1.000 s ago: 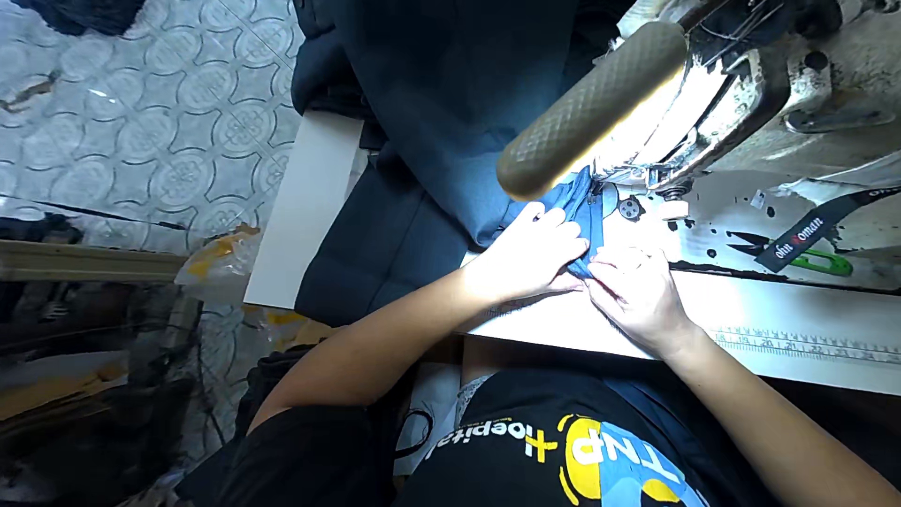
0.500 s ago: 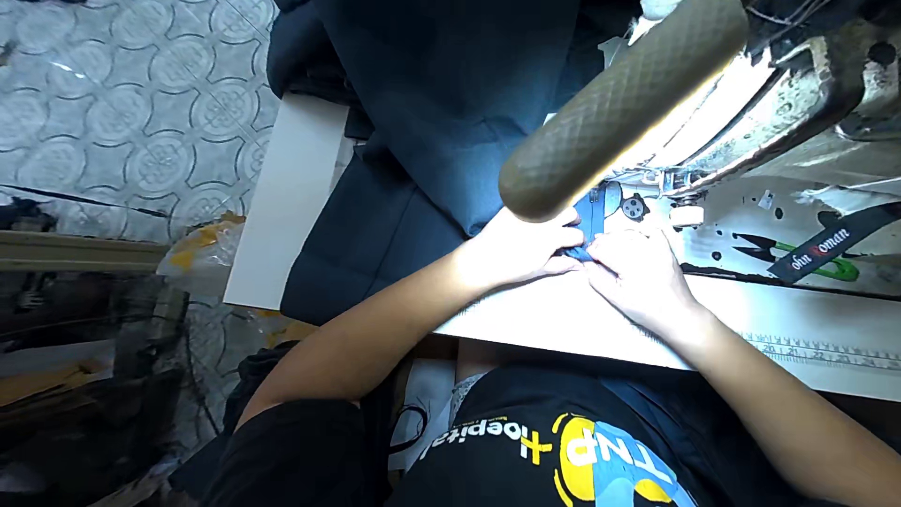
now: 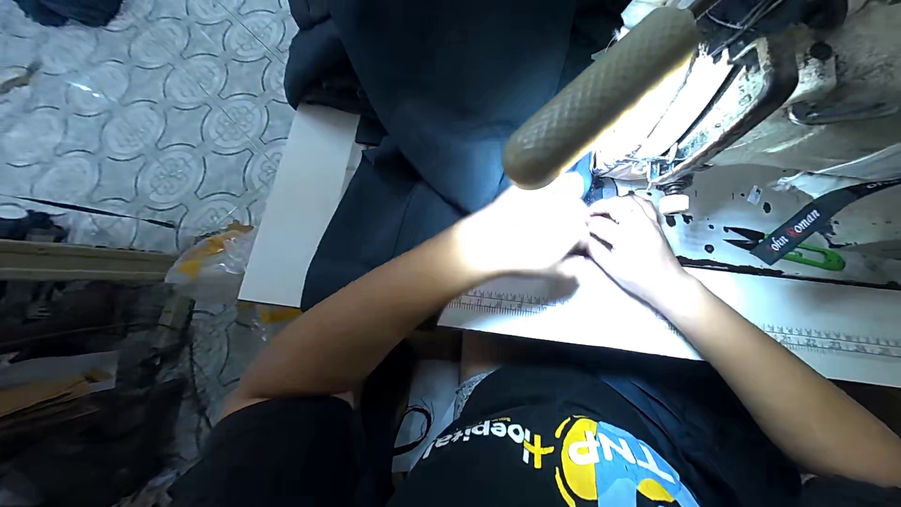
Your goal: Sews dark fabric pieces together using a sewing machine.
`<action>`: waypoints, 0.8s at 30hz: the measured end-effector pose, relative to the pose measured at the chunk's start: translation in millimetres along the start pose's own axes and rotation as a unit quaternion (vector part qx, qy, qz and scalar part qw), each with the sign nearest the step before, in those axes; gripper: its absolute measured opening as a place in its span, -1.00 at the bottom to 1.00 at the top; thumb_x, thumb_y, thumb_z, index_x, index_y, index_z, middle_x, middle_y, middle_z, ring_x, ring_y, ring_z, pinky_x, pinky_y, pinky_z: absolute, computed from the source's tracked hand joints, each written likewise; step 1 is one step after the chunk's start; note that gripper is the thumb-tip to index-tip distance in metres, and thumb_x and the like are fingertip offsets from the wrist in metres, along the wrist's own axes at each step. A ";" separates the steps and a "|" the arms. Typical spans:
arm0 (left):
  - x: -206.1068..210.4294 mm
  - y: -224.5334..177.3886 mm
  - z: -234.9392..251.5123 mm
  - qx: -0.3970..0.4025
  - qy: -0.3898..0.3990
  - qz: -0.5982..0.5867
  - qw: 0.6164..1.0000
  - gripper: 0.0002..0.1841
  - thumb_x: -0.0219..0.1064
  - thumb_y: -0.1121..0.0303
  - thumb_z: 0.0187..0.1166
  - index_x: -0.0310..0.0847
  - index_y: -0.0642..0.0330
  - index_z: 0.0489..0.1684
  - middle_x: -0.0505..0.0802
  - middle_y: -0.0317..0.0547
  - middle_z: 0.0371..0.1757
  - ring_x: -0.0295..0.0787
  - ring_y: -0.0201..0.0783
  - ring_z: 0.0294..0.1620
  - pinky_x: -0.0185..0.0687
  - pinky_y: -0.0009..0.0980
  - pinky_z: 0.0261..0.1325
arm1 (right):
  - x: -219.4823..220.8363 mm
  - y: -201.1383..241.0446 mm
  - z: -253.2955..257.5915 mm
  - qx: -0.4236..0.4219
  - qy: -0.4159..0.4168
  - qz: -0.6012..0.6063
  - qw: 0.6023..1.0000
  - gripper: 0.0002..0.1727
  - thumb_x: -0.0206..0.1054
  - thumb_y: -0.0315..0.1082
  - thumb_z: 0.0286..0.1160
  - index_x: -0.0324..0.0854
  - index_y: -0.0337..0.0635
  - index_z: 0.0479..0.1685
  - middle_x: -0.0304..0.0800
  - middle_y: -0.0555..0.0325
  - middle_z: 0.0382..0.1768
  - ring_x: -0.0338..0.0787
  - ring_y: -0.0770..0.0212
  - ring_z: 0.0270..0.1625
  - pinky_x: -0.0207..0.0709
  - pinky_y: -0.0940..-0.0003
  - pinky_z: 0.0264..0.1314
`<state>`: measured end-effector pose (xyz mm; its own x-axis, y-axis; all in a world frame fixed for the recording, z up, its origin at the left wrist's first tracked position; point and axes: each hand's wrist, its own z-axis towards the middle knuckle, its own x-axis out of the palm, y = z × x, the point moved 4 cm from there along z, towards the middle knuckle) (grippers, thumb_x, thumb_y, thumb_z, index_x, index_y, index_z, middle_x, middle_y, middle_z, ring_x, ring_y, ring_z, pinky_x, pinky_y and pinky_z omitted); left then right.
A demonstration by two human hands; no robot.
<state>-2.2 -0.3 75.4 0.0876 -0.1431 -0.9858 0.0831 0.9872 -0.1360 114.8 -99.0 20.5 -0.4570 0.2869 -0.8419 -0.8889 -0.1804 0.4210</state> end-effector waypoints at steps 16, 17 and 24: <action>58.8 1.3 -19.8 -0.054 -0.048 -0.059 0.996 -0.55 0.19 -0.08 0.59 0.85 -0.05 0.16 0.85 -0.16 0.32 0.68 -0.06 0.04 0.33 -0.13 -0.03 | 5.2 11.2 -36.4 0.000 0.023 -0.047 0.999 -0.70 0.22 -0.31 0.52 0.88 -0.23 -0.18 0.92 -0.09 -0.08 0.87 -0.10 0.13 0.50 -0.15 0.44; 58.3 4.4 -17.1 -0.053 -0.047 -0.063 0.995 -0.56 0.21 -0.05 0.57 0.85 -0.04 0.17 0.85 -0.15 0.32 0.68 -0.05 0.04 0.33 -0.12 -0.03 | 4.6 8.1 -32.3 -0.002 0.032 -0.048 0.998 -0.70 0.21 -0.32 0.52 0.87 -0.25 -0.18 0.91 -0.10 -0.10 0.87 -0.11 0.13 0.44 -0.17 0.44; 56.6 25.6 -2.7 -0.060 -0.103 -0.073 0.990 -0.59 0.30 -0.03 0.52 0.87 0.04 0.05 0.88 -0.08 0.25 0.73 -0.03 0.04 0.34 -0.05 -0.01 | 0.5 -6.5 -7.6 0.003 0.035 -0.053 0.998 -0.75 0.23 -0.37 0.50 0.83 -0.28 -0.22 0.88 -0.16 -0.10 0.87 -0.16 0.08 0.37 -0.27 0.48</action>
<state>2.2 17.0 15.9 0.2843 -0.2850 -0.9154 -0.0072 0.9541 -0.2993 120.5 -104.8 14.8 -0.3580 0.2380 -0.9029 -0.9321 -0.1474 0.3307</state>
